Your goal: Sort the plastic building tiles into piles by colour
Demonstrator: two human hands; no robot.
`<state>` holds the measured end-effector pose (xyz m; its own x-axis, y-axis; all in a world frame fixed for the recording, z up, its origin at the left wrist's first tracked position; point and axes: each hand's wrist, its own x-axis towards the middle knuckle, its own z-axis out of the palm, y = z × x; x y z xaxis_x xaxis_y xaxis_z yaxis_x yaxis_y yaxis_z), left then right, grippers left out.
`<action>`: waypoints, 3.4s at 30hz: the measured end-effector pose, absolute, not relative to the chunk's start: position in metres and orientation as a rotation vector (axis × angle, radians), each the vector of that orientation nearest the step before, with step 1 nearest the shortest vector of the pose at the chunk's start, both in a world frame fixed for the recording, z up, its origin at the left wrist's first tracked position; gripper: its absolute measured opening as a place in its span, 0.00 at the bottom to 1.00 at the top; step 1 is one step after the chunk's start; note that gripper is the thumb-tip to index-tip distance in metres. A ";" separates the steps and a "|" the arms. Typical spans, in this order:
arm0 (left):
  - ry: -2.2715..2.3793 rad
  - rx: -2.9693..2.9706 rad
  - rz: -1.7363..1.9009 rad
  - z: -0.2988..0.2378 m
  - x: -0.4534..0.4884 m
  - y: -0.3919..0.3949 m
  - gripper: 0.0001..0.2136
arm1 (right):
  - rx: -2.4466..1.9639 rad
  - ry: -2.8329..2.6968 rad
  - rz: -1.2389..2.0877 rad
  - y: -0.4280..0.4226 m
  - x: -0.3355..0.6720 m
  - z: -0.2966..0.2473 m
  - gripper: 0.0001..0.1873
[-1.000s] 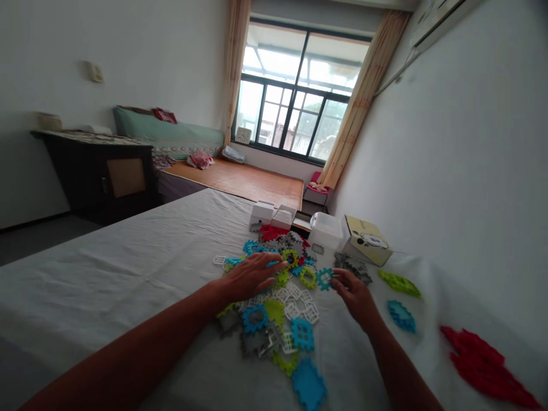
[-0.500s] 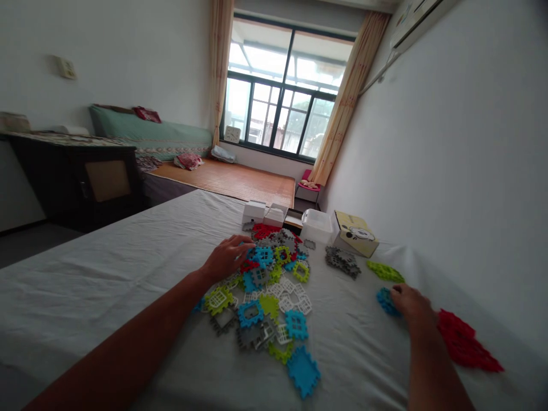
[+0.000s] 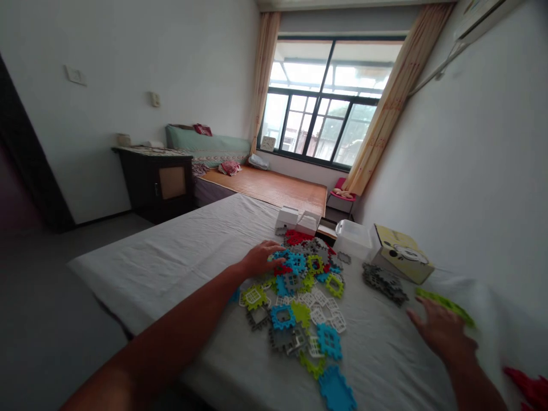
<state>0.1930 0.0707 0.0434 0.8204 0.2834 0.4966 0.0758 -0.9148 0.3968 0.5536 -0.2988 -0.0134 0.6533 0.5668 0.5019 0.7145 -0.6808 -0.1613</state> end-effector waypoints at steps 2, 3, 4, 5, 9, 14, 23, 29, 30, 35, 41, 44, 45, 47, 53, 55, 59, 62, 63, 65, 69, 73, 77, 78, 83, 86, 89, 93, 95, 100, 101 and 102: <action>0.189 2.693 0.720 0.042 0.195 0.062 0.29 | -2.555 -1.153 -0.628 -0.276 0.528 -0.006 0.28; 0.161 2.716 0.699 0.042 0.196 0.059 0.32 | -2.528 -1.235 -0.617 -0.265 0.515 -0.004 0.27; 0.148 2.731 0.698 0.041 0.197 0.056 0.33 | -2.493 -1.309 -0.589 -0.255 0.502 -0.002 0.26; 0.145 2.739 0.706 0.041 0.198 0.055 0.31 | -2.459 -1.366 -0.555 -0.247 0.490 0.000 0.24; 0.189 2.719 0.711 0.043 0.198 0.057 0.16 | -2.342 -1.507 -0.387 -0.230 0.459 0.001 0.20; 0.303 2.622 0.713 0.044 0.198 0.061 0.14 | -2.268 -1.559 -0.254 -0.225 0.446 0.005 0.18; 0.006 2.568 0.885 0.061 0.201 0.029 0.07 | -1.977 -1.544 -0.360 -0.211 0.394 0.037 0.18; -0.417 2.682 0.732 0.061 0.206 -0.012 0.07 | -1.771 -1.830 -0.286 -0.193 0.347 0.042 0.14; -0.431 2.692 0.721 0.060 0.207 -0.013 0.08 | -1.764 -1.850 -0.280 -0.191 0.346 0.041 0.12; -0.225 2.764 0.811 0.055 0.206 0.009 0.11 | -1.932 -1.685 -0.343 -0.199 0.374 0.039 0.12; 0.022 2.876 0.893 0.042 0.209 0.032 0.18 | -2.338 -1.240 -0.622 -0.248 0.457 0.053 0.16; 0.009 2.904 0.849 0.039 0.213 0.032 0.16 | -2.595 -1.030 -0.556 -0.281 0.487 0.063 0.14; 0.002 2.905 0.841 0.039 0.214 0.032 0.15 | -2.665 -0.987 -0.487 -0.290 0.492 0.064 0.13; -0.011 2.898 0.834 0.040 0.215 0.032 0.14 | -2.772 -0.952 -0.328 -0.303 0.499 0.063 0.10; 0.003 2.888 0.817 0.045 0.213 0.031 0.13 | -2.907 -0.958 0.010 -0.301 0.500 0.047 0.10; 0.018 2.885 0.806 0.045 0.213 0.030 0.12 | -2.871 -0.998 0.000 -0.295 0.499 0.045 0.14; 0.017 2.843 0.809 0.045 0.214 0.032 0.11 | -2.790 -1.172 -0.035 -0.289 0.496 0.042 0.16; 0.002 2.823 0.816 0.044 0.214 0.035 0.11 | -2.925 -1.055 0.008 -0.296 0.496 0.039 0.12; 0.002 2.822 0.818 0.045 0.214 0.035 0.10 | -2.970 -0.992 0.007 -0.299 0.497 0.039 0.12; 0.009 2.814 0.841 0.046 0.213 0.034 0.11 | -2.992 -0.931 -0.047 -0.300 0.498 0.040 0.12; -0.012 2.754 0.924 0.051 0.211 0.024 0.16 | -2.642 -1.042 -0.202 -0.274 0.474 0.052 0.14; -0.182 2.689 0.920 0.056 0.210 0.007 0.18 | -2.063 -1.258 0.004 -0.229 0.410 0.064 0.19; -0.376 2.661 0.879 0.056 0.209 -0.006 0.18 | -1.750 -1.340 0.200 -0.203 0.359 0.064 0.24; -0.416 2.663 0.868 0.056 0.209 -0.009 0.17 | -1.716 -1.329 0.223 -0.200 0.354 0.062 0.24; -0.522 2.722 0.799 0.056 0.208 -0.014 0.17 | -1.676 -1.288 0.317 -0.195 0.351 0.056 0.16; -0.504 2.775 0.808 0.056 0.208 -0.011 0.17 | -1.760 -1.282 0.244 -0.202 0.369 0.058 0.15; -0.391 2.823 0.863 0.057 0.208 0.000 0.16 | -1.981 -1.213 0.045 -0.225 0.410 0.059 0.16; -0.224 2.825 0.962 0.058 0.206 0.015 0.15 | -2.388 -1.073 -0.094 -0.273 0.480 0.053 0.14; -0.194 2.815 0.998 0.058 0.206 0.020 0.15 | -2.569 -1.008 -0.094 -0.294 0.503 0.049 0.15; -0.064 2.788 1.080 0.057 0.208 0.029 0.14 | -2.876 -0.845 -0.294 -0.309 0.515 0.042 0.17; -0.023 2.775 1.095 0.057 0.208 0.031 0.14 | -2.897 -0.846 -0.334 -0.306 0.512 0.041 0.17; 0.018 2.761 1.105 0.056 0.209 0.034 0.14 | -2.899 -0.872 -0.346 -0.302 0.508 0.041 0.17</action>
<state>0.2087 0.0338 0.0559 0.7259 0.0731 0.6840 -0.0506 -0.9860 0.1590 0.5077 -0.3018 0.0412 0.8110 0.5324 0.2425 0.5538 -0.8322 -0.0250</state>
